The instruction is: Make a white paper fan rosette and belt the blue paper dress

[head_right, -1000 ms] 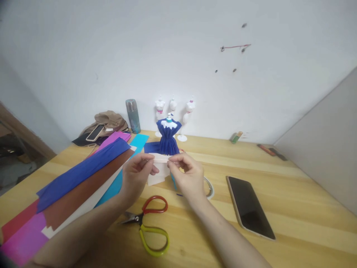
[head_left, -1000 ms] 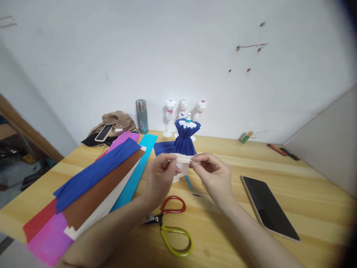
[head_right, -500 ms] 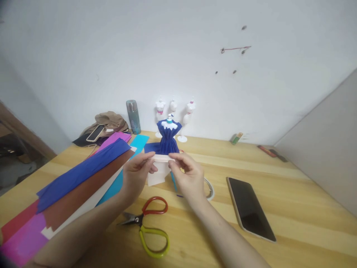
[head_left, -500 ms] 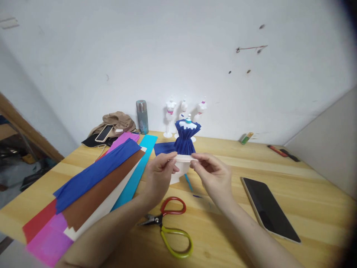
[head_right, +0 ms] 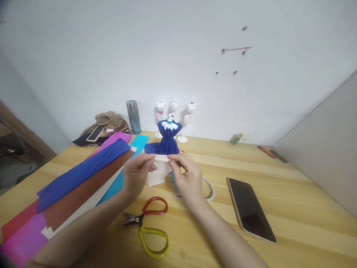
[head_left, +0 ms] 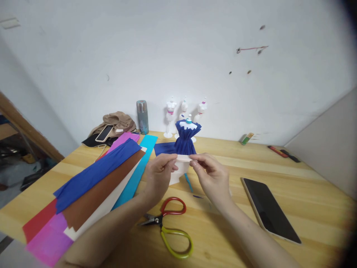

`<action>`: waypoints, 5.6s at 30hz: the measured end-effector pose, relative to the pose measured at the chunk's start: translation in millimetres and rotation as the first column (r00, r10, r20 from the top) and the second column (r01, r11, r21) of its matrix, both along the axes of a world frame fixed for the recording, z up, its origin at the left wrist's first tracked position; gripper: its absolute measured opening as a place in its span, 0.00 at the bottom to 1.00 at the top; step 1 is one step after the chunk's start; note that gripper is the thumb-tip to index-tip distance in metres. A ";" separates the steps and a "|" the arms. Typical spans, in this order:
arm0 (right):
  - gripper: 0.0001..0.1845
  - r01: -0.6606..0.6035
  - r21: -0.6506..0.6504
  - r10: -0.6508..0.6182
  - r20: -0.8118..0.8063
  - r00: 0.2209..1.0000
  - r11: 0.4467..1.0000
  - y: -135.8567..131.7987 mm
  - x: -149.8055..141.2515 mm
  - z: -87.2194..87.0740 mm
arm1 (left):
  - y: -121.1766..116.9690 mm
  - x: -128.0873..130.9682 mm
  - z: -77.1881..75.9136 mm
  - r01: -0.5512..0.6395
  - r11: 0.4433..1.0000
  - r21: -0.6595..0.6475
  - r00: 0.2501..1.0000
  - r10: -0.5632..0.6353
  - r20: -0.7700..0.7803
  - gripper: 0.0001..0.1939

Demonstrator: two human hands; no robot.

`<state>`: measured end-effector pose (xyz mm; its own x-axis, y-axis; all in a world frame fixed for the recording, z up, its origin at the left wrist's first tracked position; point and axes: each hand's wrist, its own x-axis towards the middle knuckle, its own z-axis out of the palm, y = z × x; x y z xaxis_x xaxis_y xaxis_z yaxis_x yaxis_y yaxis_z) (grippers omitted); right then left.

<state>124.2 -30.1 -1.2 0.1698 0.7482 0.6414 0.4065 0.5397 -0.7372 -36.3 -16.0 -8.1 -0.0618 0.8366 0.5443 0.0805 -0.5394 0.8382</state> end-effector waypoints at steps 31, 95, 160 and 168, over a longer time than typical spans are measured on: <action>0.05 -0.117 -0.108 0.081 -0.294 0.953 0.987 -1.1 -1.2 7.6 | -11.6 5.5 19.9 0.113 0.975 -0.193 0.978 -0.075 0.193 0.04; 0.08 -0.145 -0.216 0.057 -0.369 0.928 0.966 -2.7 -1.4 8.1 | -14.5 5.6 33.0 0.125 0.906 -0.405 0.973 -0.033 0.227 0.05; 0.06 -0.088 -0.056 0.087 -0.019 0.996 0.995 2.9 8.6 -4.3 | -8.2 -1.4 16.5 0.056 0.992 -0.116 0.998 -0.055 0.016 0.04; 0.05 -0.029 -0.007 0.030 0.074 0.997 1.000 1.6 8.6 -3.2 | -5.9 -3.6 11.8 0.008 0.992 0.129 0.993 0.007 -0.119 0.08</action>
